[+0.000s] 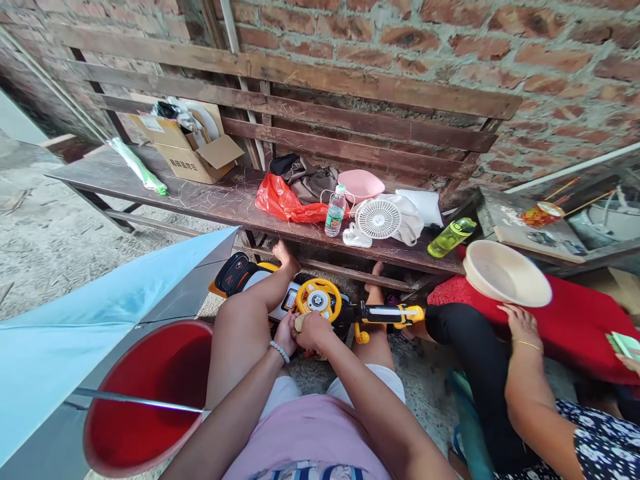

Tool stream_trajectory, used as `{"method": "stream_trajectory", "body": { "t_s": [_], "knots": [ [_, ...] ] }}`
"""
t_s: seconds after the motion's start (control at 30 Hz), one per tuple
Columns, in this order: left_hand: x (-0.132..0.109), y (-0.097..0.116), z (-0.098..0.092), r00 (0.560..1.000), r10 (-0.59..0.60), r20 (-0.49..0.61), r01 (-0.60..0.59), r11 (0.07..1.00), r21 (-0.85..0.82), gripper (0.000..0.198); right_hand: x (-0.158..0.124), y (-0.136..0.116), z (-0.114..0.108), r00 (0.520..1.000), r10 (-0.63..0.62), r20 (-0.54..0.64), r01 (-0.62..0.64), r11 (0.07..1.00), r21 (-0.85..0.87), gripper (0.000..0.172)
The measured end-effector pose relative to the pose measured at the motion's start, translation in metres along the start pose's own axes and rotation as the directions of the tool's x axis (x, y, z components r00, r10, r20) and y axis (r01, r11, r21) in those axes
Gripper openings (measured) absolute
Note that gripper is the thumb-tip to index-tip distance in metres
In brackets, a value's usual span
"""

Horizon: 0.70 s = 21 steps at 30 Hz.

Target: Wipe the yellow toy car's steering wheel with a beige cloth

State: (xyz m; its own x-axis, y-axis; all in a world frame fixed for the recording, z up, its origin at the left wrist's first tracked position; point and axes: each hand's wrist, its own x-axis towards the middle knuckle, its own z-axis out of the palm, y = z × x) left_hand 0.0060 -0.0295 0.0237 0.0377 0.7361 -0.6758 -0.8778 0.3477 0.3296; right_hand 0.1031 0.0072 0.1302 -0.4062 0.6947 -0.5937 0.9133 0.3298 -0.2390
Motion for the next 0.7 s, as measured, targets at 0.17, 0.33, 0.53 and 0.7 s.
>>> {"method": "stream_trajectory", "body": {
  "t_s": [0.17, 0.33, 0.53, 0.7],
  "knots": [
    [-0.001, 0.001, -0.001, 0.996, -0.032, -0.087, 0.037, 0.997, 0.061, 0.040, -0.012, 0.039, -0.006, 1.000, -0.012, 0.008, 0.013, 0.990, -0.143, 0.046],
    [-0.002, -0.001, 0.002, 0.993, 0.007, -0.122, 0.010, 0.991, 0.136, 0.031, -0.011, 0.074, -0.041, 0.990, 0.002, -0.145, -0.038, 0.968, -0.247, 0.041],
    [-0.006, -0.003, 0.001, 0.989, 0.048, -0.142, -0.009, 0.965, 0.262, 0.014, 0.030, 0.076, -0.079, 0.923, -0.239, -0.301, 0.162, 0.953, -0.257, 0.063],
    [-0.002, -0.003, -0.002, 0.985, 0.044, -0.165, 0.009, 0.953, 0.304, 0.015, 0.074, 0.060, -0.070, 0.923, -0.358, -0.144, 0.308, 0.908, -0.284, 0.068]
  ]
}}
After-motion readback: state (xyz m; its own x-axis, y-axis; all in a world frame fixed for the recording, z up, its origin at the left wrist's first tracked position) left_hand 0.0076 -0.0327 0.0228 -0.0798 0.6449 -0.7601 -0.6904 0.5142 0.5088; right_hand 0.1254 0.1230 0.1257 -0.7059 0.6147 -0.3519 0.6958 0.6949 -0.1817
